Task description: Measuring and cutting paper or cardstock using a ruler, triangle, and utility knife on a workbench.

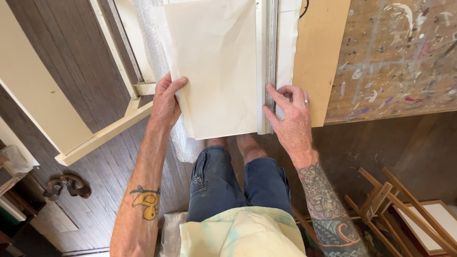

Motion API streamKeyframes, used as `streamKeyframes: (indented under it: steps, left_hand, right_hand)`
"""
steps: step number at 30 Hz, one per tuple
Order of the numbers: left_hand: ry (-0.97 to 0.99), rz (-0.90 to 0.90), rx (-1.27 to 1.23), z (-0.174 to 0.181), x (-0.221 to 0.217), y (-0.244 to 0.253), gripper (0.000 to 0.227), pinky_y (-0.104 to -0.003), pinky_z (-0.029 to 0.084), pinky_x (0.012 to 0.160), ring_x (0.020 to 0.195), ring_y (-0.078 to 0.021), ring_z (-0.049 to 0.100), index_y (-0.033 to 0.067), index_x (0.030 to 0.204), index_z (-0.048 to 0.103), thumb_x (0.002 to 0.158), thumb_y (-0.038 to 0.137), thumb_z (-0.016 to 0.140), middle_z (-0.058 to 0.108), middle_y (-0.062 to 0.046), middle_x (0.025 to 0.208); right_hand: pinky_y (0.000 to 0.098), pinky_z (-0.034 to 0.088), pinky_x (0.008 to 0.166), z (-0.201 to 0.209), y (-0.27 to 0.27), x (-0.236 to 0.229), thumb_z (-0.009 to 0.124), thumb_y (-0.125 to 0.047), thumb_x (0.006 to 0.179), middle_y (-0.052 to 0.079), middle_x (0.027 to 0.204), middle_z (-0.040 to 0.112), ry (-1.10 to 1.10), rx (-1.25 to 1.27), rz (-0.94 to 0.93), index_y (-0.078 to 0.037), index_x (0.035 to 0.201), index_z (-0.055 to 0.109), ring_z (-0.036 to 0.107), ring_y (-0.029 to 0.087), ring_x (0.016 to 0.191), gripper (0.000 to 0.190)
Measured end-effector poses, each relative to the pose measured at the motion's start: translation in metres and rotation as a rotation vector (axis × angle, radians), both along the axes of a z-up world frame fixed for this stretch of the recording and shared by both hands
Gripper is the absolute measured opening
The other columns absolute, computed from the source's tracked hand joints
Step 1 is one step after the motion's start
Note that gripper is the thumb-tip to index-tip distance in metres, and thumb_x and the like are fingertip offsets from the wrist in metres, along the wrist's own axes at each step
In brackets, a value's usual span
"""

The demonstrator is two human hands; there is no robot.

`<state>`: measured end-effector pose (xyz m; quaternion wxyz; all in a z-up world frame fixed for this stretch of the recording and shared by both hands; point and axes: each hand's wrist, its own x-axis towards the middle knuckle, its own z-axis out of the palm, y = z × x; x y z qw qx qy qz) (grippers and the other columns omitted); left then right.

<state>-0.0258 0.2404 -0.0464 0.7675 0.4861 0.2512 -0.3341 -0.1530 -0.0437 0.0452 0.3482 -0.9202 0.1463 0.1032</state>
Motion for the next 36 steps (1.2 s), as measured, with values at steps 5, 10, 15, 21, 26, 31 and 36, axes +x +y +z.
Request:
streamKeyframes:
  steps: [5, 10, 15, 21, 26, 31, 36]
  left_hand:
    - [0.012, -0.013, 0.011, 0.001, -0.002, 0.000, 0.026, -0.042, 0.068, 0.083, 0.092, -0.0264, 0.079, 0.0058, 0.122, 0.068, 0.097, 0.011, 0.068, 0.078, -0.017, 0.105]
    - [0.020, -0.011, 0.015, 0.002, -0.002, 0.001, 0.027, -0.042, 0.068, 0.083, 0.092, -0.0257, 0.079, 0.0057, 0.123, 0.067, 0.097, 0.012, 0.068, 0.077, -0.017, 0.106]
    - [0.032, -0.028, 0.028, 0.007, 0.000, -0.001, 0.028, -0.042, 0.068, 0.083, 0.093, -0.0264, 0.079, 0.0061, 0.124, 0.067, 0.097, 0.013, 0.068, 0.077, -0.017, 0.108]
    - [0.025, -0.023, 0.027, 0.004, -0.001, -0.002, 0.028, -0.041, 0.068, 0.083, 0.093, -0.0262, 0.079, 0.0067, 0.124, 0.067, 0.096, 0.013, 0.068, 0.077, -0.016, 0.106]
    - [0.018, -0.016, 0.018, 0.004, -0.001, -0.006, 0.028, -0.042, 0.067, 0.084, 0.094, -0.0256, 0.079, 0.0061, 0.124, 0.067, 0.096, 0.012, 0.068, 0.077, -0.016, 0.106]
    - [0.018, -0.015, 0.011, 0.006, 0.000, -0.008, 0.029, -0.042, 0.068, 0.083, 0.092, -0.0253, 0.079, 0.0061, 0.124, 0.067, 0.096, 0.012, 0.068, 0.078, -0.016, 0.105]
    - [0.023, -0.015, 0.006, 0.003, 0.000, -0.006, 0.028, -0.041, 0.068, 0.082, 0.091, -0.0247, 0.079, 0.0066, 0.124, 0.068, 0.096, 0.012, 0.068, 0.078, -0.016, 0.105]
  right_hand:
    - [0.0410, 0.044, 0.105, 0.001, 0.001, -0.001, 0.078, -0.018, 0.094, 0.007, 0.115, 0.050, 0.008, 0.004, -0.012, -0.018, 0.140, 0.067, 0.052, 0.026, 0.116, 0.048]
    - [0.0422, 0.045, 0.105, 0.001, 0.002, -0.002, 0.078, -0.018, 0.093, 0.008, 0.115, 0.050, 0.012, -0.009, -0.014, -0.018, 0.140, 0.068, 0.052, 0.027, 0.116, 0.048]
    - [0.0427, 0.045, 0.106, 0.002, 0.001, -0.001, 0.077, -0.018, 0.093, 0.008, 0.117, 0.050, 0.024, -0.016, -0.008, -0.018, 0.140, 0.067, 0.052, 0.027, 0.117, 0.048]
    - [0.0428, 0.046, 0.106, 0.003, 0.001, -0.001, 0.076, -0.018, 0.094, 0.007, 0.117, 0.050, 0.032, -0.024, -0.006, -0.018, 0.141, 0.066, 0.052, 0.027, 0.118, 0.048]
    - [0.0428, 0.046, 0.105, 0.003, -0.001, -0.002, 0.077, -0.019, 0.095, 0.007, 0.116, 0.050, 0.022, -0.030, -0.014, -0.018, 0.141, 0.067, 0.053, 0.026, 0.117, 0.047]
    - [0.0426, 0.046, 0.105, 0.006, 0.000, -0.001, 0.077, -0.019, 0.095, 0.007, 0.115, 0.050, 0.022, -0.032, -0.014, -0.018, 0.141, 0.067, 0.052, 0.026, 0.117, 0.047]
    - [0.0425, 0.046, 0.105, 0.005, 0.001, -0.001, 0.076, -0.019, 0.096, 0.007, 0.115, 0.049, 0.024, -0.026, -0.021, -0.018, 0.141, 0.067, 0.052, 0.026, 0.116, 0.046]
